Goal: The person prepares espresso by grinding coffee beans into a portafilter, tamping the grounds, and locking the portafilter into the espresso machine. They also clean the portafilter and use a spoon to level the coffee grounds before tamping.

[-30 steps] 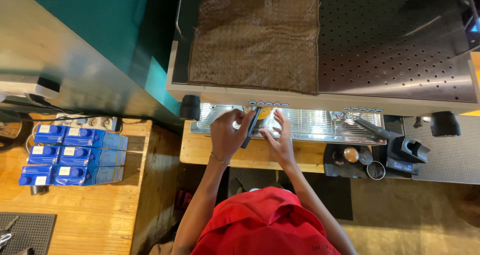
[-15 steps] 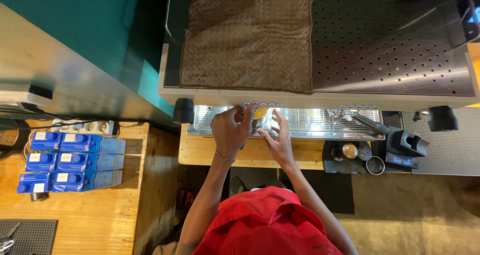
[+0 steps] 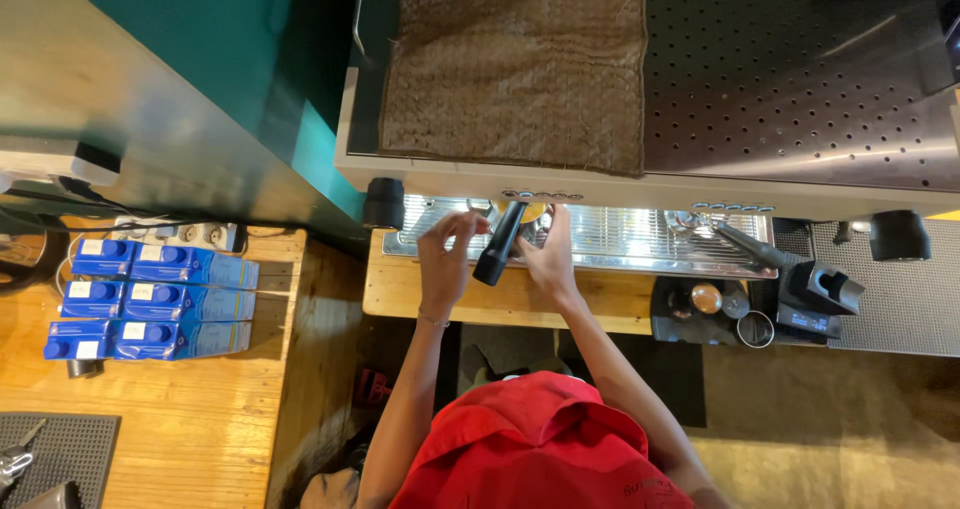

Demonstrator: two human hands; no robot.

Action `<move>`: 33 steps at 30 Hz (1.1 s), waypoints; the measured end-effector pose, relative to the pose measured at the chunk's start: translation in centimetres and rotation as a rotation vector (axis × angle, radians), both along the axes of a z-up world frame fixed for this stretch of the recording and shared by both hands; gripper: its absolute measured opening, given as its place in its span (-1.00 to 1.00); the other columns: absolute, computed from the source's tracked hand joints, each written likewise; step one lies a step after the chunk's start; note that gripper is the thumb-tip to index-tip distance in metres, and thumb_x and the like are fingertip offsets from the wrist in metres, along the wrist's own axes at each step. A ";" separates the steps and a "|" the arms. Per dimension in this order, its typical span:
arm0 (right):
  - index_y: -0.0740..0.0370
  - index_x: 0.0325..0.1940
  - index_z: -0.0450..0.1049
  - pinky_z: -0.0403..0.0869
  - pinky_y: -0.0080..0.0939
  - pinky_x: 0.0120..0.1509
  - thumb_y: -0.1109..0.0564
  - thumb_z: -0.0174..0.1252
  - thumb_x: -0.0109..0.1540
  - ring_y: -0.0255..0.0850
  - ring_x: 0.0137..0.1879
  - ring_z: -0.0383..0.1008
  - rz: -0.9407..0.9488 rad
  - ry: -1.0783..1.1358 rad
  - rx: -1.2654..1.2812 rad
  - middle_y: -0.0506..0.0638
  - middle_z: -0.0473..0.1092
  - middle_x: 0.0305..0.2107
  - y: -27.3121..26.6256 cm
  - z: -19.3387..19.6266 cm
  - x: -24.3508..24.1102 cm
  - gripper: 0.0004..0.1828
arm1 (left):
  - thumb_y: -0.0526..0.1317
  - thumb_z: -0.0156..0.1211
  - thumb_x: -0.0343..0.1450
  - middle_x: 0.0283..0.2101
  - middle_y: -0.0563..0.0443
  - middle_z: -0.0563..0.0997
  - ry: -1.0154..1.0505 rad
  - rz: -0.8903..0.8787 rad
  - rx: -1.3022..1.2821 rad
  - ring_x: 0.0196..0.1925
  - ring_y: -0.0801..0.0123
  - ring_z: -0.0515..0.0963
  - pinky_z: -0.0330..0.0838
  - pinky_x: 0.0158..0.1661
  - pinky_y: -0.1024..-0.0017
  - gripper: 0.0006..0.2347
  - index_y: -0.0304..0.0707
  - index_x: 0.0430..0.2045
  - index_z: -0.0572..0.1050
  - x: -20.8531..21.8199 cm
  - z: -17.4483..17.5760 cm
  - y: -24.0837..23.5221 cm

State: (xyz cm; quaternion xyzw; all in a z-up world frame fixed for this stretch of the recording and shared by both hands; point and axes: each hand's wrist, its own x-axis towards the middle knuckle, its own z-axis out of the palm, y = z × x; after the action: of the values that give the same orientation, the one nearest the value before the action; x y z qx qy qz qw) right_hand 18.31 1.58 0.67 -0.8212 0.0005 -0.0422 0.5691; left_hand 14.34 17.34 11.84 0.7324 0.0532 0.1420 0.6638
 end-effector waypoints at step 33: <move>0.11 0.24 0.24 0.34 -0.13 0.22 -0.02 0.22 0.16 -0.10 0.26 0.26 -0.185 0.081 0.004 0.02 0.29 0.05 -8.7 1.2 -8.5 -0.39 | -0.27 -0.04 0.45 -0.48 0.00 0.55 0.453 -0.426 -0.189 -0.37 0.46 0.52 0.43 -0.26 0.54 -0.84 -0.28 -0.39 0.53 -2.8 -12.1 -9.4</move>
State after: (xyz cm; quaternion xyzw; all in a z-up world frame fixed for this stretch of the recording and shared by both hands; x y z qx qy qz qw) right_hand 9.86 -7.10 1.90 -0.8175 0.0994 -0.0610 0.5640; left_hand 11.57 7.93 -0.23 0.6751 0.0582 -0.1723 0.7150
